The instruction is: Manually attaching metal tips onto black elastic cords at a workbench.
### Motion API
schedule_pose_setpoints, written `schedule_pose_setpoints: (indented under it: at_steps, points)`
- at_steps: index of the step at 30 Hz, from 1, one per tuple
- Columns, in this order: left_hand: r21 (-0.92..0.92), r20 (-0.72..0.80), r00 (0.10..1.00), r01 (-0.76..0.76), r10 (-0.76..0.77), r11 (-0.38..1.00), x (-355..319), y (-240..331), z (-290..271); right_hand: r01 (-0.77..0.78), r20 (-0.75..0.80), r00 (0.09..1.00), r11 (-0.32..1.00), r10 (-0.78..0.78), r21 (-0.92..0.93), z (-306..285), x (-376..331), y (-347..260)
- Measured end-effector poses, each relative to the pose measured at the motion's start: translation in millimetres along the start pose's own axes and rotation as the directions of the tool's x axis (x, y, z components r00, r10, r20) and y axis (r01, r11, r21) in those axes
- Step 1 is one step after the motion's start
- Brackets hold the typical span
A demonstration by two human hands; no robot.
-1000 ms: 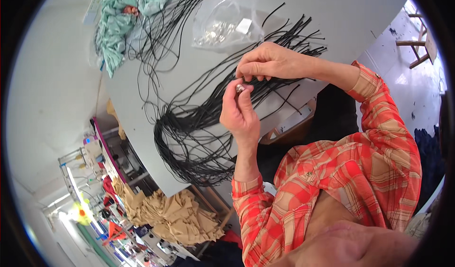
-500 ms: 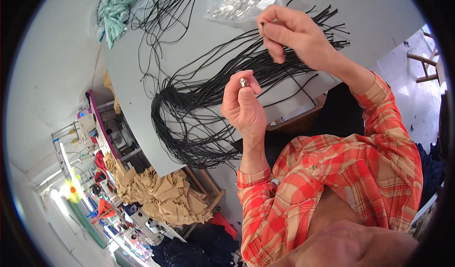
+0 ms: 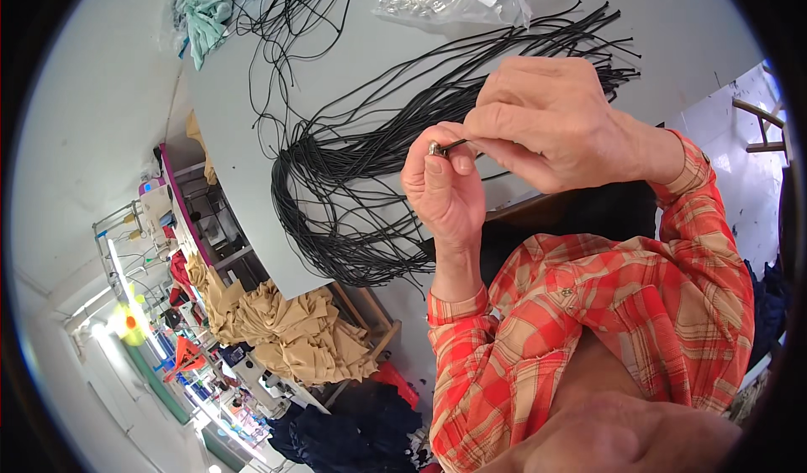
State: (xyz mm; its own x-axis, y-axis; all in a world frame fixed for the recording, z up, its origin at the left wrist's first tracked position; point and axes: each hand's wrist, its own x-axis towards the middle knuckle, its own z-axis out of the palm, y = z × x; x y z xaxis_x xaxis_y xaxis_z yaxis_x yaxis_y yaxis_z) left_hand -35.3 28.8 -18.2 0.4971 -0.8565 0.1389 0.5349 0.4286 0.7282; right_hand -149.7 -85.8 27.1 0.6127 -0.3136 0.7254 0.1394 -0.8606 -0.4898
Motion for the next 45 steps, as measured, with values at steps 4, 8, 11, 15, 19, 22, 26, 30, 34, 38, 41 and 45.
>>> schedule_pose_setpoints:
  at_steps: [4, 8, 11, 15, 19, 22, 26, 30, 34, 38, 41, 45]
  points:
    - [0.054, 0.008, 1.0, -0.024, 0.024, 0.998, 2, 1, -2, 0.026, 0.014, 1.0, 0.998, -0.025, -0.065, -1, 4, -1]
    - [0.12, 0.005, 0.999, -0.051, 0.051, 0.991, 3, -2, -1, 0.009, 0.042, 0.999, 0.986, -0.001, -0.169, -3, 4, -1]
    - [0.191, 0.02, 0.997, -0.082, 0.079, 0.978, 4, -5, 1, 0.002, 0.054, 0.999, 0.985, 0.007, -0.172, -9, 4, -2]
    - [0.321, 0.008, 0.992, -0.124, 0.128, 0.939, -1, -2, 4, -0.03, 0.038, 0.999, 0.982, 0.038, -0.189, -5, 2, -5]
    - [0.357, 0.002, 0.987, -0.148, 0.158, 0.922, -2, -5, 12, 0.012, 0.013, 1.0, 0.981, -0.01, -0.194, -4, -2, -5]
    - [0.34, -0.039, 0.99, -0.113, 0.134, 0.933, -2, -5, 21, 0.021, 0.018, 1.0, 0.985, -0.019, -0.173, 1, -2, -6]
    - [0.303, -0.066, 0.989, -0.11, 0.136, 0.947, -2, -10, 19, 0.026, -0.018, 0.999, 0.991, -0.029, -0.134, -3, -3, -4]
    - [0.451, 0.047, 0.983, -0.179, 0.177, 0.874, -1, 3, 18, 0.02, -0.052, 0.998, 0.99, -0.028, -0.139, 2, -3, -4]
    - [0.6, 0.017, 0.992, -0.108, 0.122, 0.793, 2, 12, 18, -0.073, 0.035, 0.996, 0.993, 0.077, -0.095, 4, -4, 1]
    - [0.787, -0.128, 0.98, 0.193, -0.152, 0.585, 10, 20, 32, -0.162, 0.292, 0.941, 0.985, 0.17, -0.051, -7, -11, 5]
    - [0.849, -0.168, 0.984, 0.171, -0.051, 0.5, 7, 23, 35, -0.077, 0.226, 0.972, 0.996, 0.065, 0.047, 6, -14, 8]
    - [0.676, -0.186, 0.981, 0.169, -0.056, 0.717, -1, 19, 20, -0.18, 0.263, 0.956, 0.966, 0.128, 0.184, 4, -10, 3]
